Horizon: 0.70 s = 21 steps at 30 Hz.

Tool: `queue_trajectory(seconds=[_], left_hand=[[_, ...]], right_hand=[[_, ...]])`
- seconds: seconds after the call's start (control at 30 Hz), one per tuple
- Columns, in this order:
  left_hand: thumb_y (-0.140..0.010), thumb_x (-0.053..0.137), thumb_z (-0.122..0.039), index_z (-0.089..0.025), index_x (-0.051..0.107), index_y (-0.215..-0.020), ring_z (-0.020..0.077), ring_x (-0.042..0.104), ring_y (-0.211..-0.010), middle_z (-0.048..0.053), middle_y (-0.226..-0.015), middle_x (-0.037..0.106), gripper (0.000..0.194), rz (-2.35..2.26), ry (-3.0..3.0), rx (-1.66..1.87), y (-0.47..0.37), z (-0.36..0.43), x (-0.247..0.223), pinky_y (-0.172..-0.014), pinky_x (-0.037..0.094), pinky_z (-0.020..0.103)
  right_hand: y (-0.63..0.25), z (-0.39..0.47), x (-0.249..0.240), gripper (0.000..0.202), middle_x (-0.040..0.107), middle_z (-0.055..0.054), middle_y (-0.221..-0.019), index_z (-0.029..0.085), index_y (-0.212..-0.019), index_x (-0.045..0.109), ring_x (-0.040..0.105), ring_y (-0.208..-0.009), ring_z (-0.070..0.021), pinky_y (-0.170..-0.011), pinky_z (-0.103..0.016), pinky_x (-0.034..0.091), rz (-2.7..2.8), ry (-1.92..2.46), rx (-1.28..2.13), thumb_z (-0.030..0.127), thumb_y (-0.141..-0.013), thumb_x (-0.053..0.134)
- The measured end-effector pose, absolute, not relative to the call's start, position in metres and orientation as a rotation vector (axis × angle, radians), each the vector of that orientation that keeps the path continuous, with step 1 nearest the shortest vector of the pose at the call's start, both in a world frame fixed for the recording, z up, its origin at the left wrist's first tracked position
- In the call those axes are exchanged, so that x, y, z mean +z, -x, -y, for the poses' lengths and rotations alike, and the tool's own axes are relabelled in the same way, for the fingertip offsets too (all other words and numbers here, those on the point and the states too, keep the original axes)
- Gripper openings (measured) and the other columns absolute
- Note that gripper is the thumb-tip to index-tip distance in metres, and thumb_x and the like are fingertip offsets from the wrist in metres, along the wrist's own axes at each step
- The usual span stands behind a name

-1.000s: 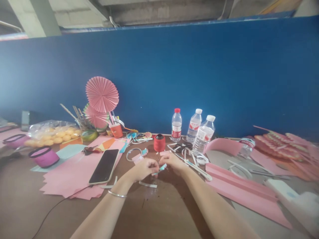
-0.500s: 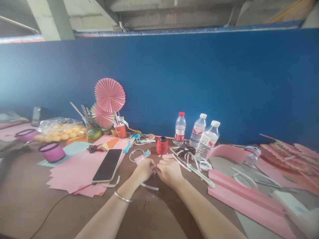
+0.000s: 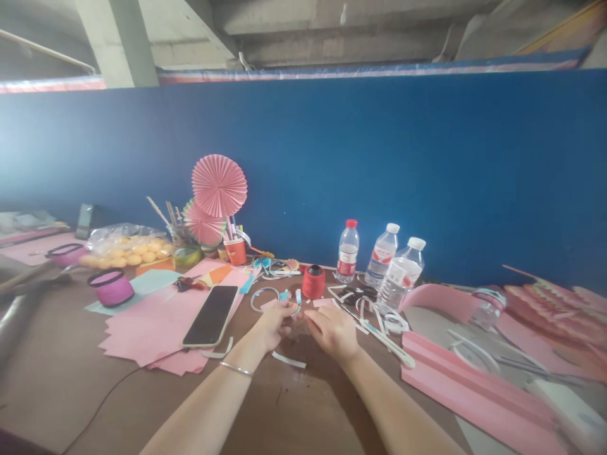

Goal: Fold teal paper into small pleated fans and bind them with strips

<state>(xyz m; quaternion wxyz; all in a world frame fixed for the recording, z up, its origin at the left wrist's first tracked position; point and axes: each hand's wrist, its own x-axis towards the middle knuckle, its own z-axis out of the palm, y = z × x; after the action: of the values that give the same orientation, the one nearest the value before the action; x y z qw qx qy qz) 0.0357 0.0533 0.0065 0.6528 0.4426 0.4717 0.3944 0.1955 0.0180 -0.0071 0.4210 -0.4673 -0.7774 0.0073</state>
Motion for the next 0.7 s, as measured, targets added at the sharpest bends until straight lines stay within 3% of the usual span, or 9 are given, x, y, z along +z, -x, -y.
queue_trajectory(seconds=[0.23,0.43,0.57,0.7], left_hand=[[-0.060,0.069,-0.037,-0.016,0.050,-0.066,0.0026,0.034,-0.039,-0.004,-0.057,0.052,0.029,-1.028,-0.998,0.901,-0.038,-0.051,0.007,-0.037,0.011,0.015],[-0.065,0.065,-0.037,-0.016,0.054,-0.069,0.0031,0.034,-0.041,-0.004,-0.057,0.051,0.024,-1.054,-1.077,0.910,-0.039,-0.052,0.002,-0.037,0.013,0.015],[-0.066,0.064,-0.037,-0.016,0.055,-0.069,0.0039,0.037,-0.043,-0.005,-0.055,0.050,0.022,-1.074,-1.128,0.925,-0.040,-0.052,0.000,-0.038,0.016,0.014],[-0.066,0.062,-0.038,-0.017,0.054,-0.070,0.0031,0.032,-0.040,-0.007,-0.053,0.045,0.023,-1.054,-1.127,0.905,-0.041,-0.053,0.000,-0.037,0.011,0.014]], right_hand=[[-0.195,-0.036,-0.016,0.020,0.054,0.001,-0.051,0.019,-0.073,0.066,0.047,-0.049,-0.0138,-0.050,-0.024,0.032,1.627,1.342,0.421,0.035,-0.074,0.055],[-0.186,-0.037,-0.016,0.014,0.059,0.000,-0.063,0.018,-0.062,0.060,0.050,-0.055,-0.0122,-0.053,-0.022,0.036,1.561,1.222,0.722,0.025,-0.071,0.053],[-0.180,-0.036,-0.016,0.016,0.056,0.002,-0.057,0.017,-0.070,0.057,0.042,-0.043,-0.0091,-0.045,-0.021,0.033,1.460,1.185,0.877,0.028,-0.075,0.047],[-0.178,-0.037,-0.015,0.013,0.055,0.001,-0.054,0.016,-0.062,0.058,0.044,-0.046,-0.0096,-0.046,-0.021,0.032,1.376,1.163,0.962,0.026,-0.069,0.053]])
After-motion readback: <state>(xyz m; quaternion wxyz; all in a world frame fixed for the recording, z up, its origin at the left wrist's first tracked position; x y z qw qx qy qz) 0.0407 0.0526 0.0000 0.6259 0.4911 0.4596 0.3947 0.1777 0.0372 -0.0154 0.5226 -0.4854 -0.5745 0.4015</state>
